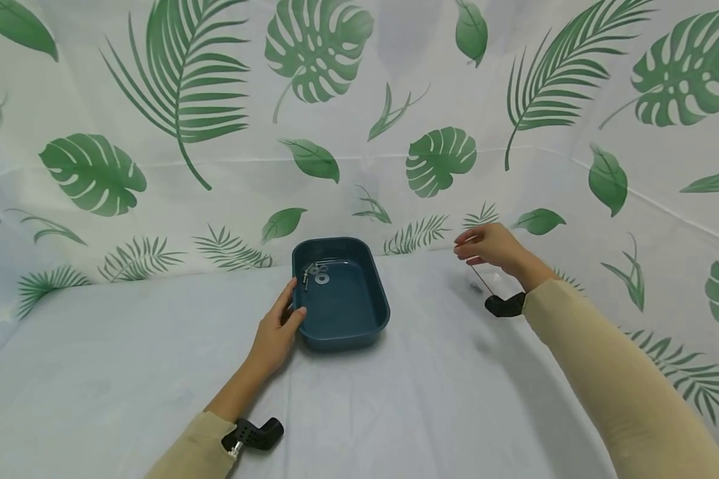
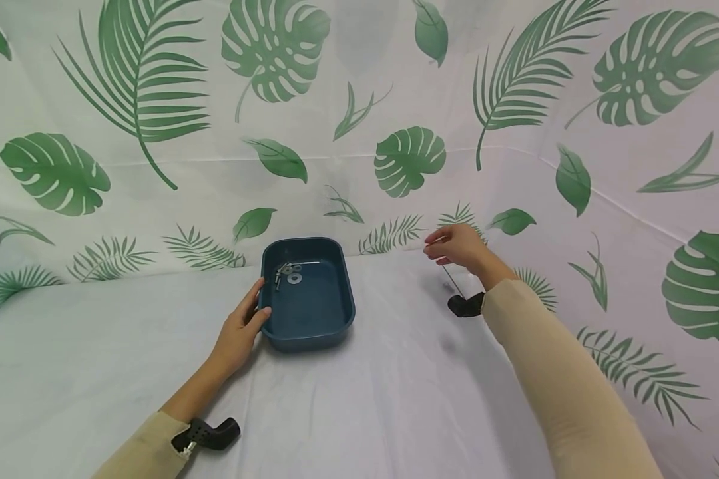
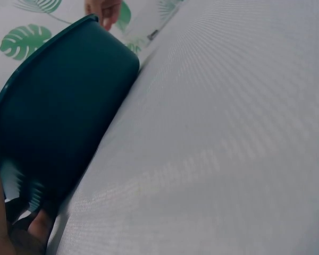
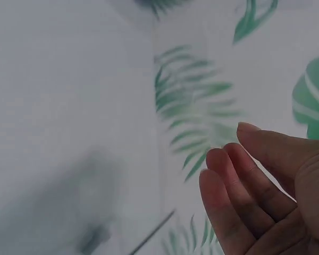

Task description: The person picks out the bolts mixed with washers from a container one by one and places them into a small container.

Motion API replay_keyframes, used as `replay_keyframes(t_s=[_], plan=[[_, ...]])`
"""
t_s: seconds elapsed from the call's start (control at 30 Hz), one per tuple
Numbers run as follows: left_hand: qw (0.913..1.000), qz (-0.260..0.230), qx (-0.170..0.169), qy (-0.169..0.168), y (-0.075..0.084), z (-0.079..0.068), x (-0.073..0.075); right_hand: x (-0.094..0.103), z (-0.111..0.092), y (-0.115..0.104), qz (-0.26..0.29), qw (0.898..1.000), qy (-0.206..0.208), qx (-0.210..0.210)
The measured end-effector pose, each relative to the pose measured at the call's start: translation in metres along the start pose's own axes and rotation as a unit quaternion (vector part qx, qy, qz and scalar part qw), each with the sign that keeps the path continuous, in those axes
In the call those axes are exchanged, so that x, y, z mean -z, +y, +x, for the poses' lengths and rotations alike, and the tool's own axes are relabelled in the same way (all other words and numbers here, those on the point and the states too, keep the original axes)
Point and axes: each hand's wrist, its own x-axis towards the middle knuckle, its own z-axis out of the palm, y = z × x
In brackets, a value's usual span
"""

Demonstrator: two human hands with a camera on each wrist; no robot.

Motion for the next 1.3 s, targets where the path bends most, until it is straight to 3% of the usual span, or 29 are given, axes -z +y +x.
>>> replay_keyframes(t_s=[0.2, 0.53, 0.87, 1.3], plan=[[1.0, -0.004, -0.004, -0.001, -0.001, 0.0, 0.0, -0.032, 0.008, -0.047, 0.039, 0.999, -0.007, 0.024], [0.9999, -0.01, -0.006, 0.008, -0.006, 0.003, 0.0, -0.094, 0.029, -0.107, 0.08, 0.992, -0.071, 0.071], [0.9997, -0.021, -0.009, 0.009, -0.006, 0.004, -0.002, -0.142, 0.039, -0.125, 0.116, 0.982, -0.134, 0.06], [0.9994, -0.03, -0.016, 0.011, -0.009, 0.005, -0.001, -0.197, 0.054, -0.13, 0.084, 0.985, -0.144, 0.038]])
